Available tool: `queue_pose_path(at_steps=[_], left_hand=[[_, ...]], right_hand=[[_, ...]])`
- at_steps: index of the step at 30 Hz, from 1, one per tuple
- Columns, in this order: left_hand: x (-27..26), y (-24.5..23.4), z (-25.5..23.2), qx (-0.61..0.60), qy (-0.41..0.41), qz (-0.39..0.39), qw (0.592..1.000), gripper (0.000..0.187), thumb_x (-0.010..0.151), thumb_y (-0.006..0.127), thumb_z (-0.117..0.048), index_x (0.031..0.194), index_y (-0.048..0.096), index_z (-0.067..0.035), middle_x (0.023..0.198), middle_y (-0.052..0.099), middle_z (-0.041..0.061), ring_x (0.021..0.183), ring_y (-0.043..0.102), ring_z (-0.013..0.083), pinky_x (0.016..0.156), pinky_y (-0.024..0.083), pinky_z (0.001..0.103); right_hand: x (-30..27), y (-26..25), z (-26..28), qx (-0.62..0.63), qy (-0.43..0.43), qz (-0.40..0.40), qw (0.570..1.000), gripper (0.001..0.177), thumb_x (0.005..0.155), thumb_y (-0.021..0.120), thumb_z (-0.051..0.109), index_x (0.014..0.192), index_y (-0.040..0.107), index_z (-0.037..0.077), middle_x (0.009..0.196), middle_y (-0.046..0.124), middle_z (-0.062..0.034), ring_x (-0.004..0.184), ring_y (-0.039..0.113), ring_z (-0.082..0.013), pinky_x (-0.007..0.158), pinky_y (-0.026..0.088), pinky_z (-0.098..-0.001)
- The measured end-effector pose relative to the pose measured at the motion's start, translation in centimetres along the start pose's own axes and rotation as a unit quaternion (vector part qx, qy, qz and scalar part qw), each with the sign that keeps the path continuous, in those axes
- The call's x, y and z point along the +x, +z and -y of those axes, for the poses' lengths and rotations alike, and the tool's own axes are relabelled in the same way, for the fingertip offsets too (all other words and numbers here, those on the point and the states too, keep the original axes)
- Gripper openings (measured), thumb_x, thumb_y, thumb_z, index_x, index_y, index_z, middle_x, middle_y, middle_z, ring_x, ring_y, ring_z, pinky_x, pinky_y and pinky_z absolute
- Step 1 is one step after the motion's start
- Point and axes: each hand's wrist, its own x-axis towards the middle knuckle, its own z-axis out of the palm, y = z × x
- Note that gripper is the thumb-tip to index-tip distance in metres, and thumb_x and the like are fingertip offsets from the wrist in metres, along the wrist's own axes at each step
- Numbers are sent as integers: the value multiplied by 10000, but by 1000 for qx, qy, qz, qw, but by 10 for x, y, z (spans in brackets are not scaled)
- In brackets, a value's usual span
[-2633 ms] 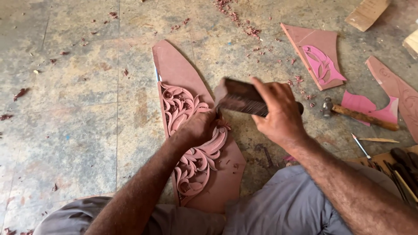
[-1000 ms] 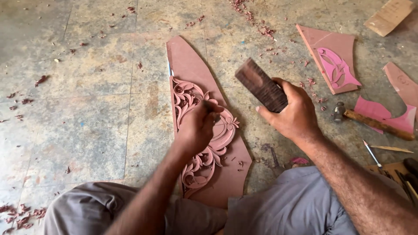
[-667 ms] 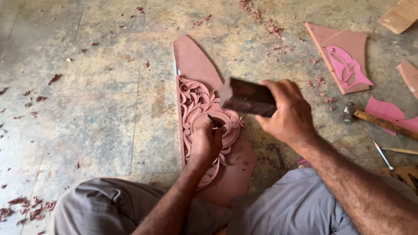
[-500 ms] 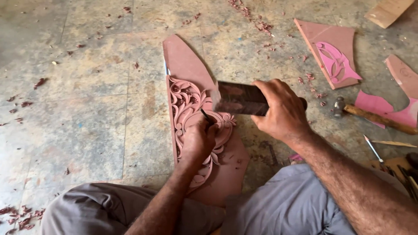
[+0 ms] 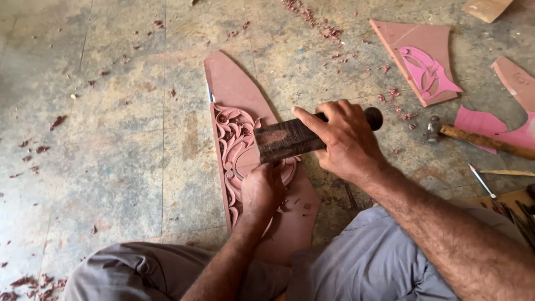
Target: The person carves a decorative pattern into a wooden board by striking a chisel with a mallet. After setting the board aside, they select a different chisel from a collection of tools and continue carving.
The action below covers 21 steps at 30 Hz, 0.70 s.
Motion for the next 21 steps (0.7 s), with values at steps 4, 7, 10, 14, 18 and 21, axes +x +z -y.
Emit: queue_pose_path(at_steps=[4,7,10,14,18,21], left_hand=[[-16,-15,-15,-106,14,-25,994,161,978,586,-134,1065,684,-41,839,752,147,657,758,259,609,616,398],[-14,-9,-15,-191,95,-101,972,174,979,564,-82,1080,680,-2,919,772,186,811,776,300,678,614,409],[-8,0,-18,-10,-13,31,999,198,1033,562,-136,988,737,-53,814,743,198,698,751,320,693,596,426],[-9,0,-22,-93,38,-92,991,136,967,599,-115,991,685,-12,816,737,195,686,738,333,609,591,445],[2,22,-12,-1,-25,-43,999,194,1001,603,-163,887,726,-66,710,728,129,551,703,263,540,579,410],[5,57,3,22,6,-117,993,191,1007,611,-157,869,704,-64,708,725,115,542,692,238,497,556,398]], right_hand=[[-2,4,-2,90,42,-36,994,879,657,916,137,1453,548,204,1102,637,-133,1064,581,-299,974,491,-488],[-7,7,-12,289,97,-91,948,790,868,873,169,1537,454,192,1189,595,-100,1119,571,-218,999,513,-395],[-10,0,-14,6,9,32,999,839,662,878,53,1420,578,255,1140,655,-95,1061,579,-272,996,486,-492],[-9,6,-12,140,44,-41,988,853,727,865,54,1496,531,210,1173,640,-120,1110,578,-281,1023,500,-447],[-7,1,-10,129,72,-37,988,841,702,908,106,1459,563,233,1176,641,-110,1125,570,-275,1015,483,-465],[-10,5,-11,21,22,13,999,915,609,907,83,1437,559,258,1217,625,-130,1100,559,-284,995,501,-461]])
